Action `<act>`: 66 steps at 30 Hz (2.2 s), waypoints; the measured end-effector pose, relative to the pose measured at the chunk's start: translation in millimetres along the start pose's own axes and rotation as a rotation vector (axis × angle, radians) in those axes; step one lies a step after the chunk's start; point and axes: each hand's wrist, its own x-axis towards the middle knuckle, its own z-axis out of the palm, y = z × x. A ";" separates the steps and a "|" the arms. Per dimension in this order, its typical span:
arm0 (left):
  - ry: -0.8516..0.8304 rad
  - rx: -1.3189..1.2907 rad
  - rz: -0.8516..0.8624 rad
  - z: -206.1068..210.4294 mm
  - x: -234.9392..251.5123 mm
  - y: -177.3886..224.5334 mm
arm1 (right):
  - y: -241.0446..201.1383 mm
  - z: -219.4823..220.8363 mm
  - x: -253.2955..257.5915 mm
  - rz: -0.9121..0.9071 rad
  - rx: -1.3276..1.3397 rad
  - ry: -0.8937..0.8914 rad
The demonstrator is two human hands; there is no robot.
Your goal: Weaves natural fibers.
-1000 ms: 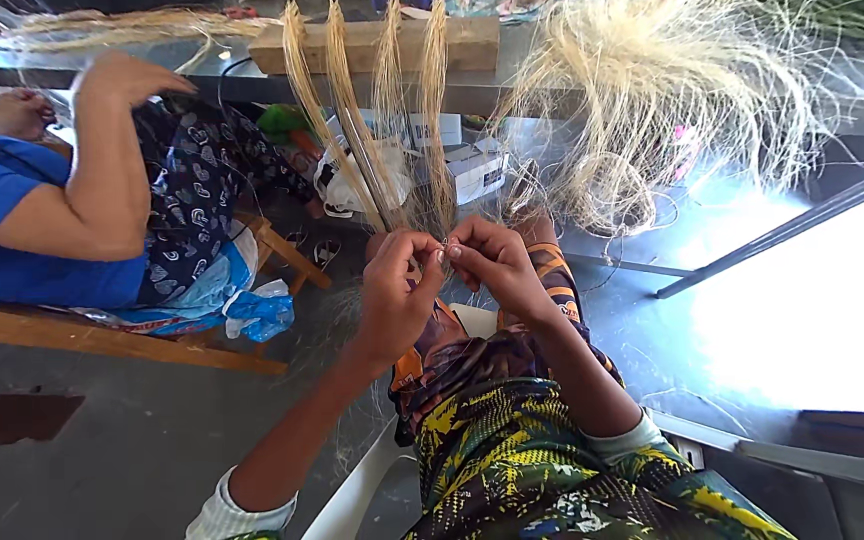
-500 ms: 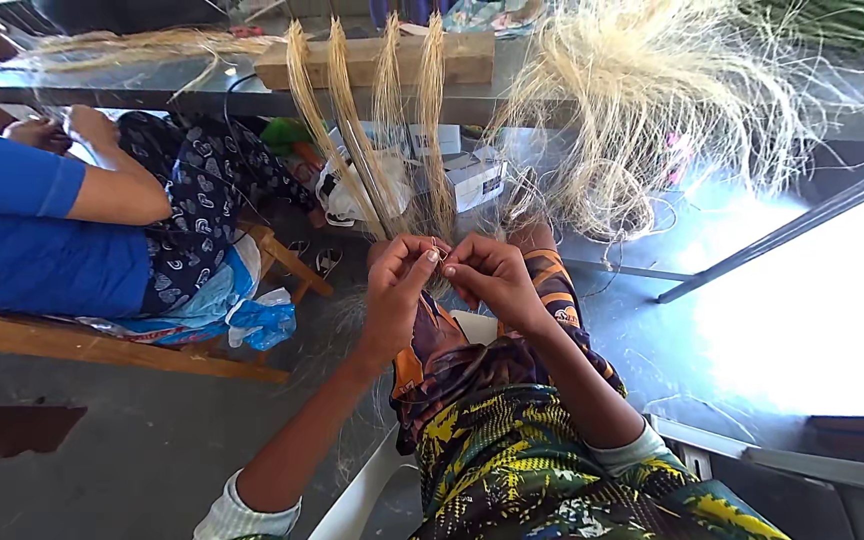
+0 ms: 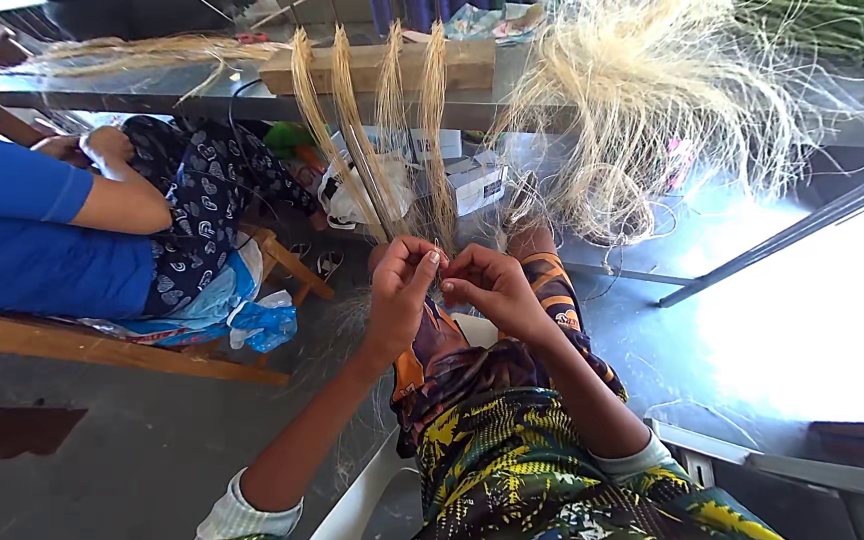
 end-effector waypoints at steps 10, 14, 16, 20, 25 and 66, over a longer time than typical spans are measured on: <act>-0.038 0.084 0.025 0.8 -0.5 -1.3 | -32.0 -10.0 31.2 -0.214 -0.358 0.029; -0.052 0.001 0.011 -0.3 -1.5 -1.2 | -36.0 -18.0 28.8 -0.155 -0.316 -0.007; -0.061 -0.006 0.008 -0.1 -1.5 -0.6 | -37.4 -21.4 27.6 -0.131 -0.302 -0.012; -0.079 -0.020 0.000 -1.2 -2.9 1.4 | -39.8 -24.8 26.6 -0.105 -0.316 -0.026; -0.108 -0.011 0.072 -1.9 -2.6 4.8 | -39.0 -29.1 26.8 -0.101 -0.344 -0.074; -0.155 0.086 0.090 2.0 -7.0 29.0 | -35.2 -15.9 13.9 -0.293 -0.155 0.067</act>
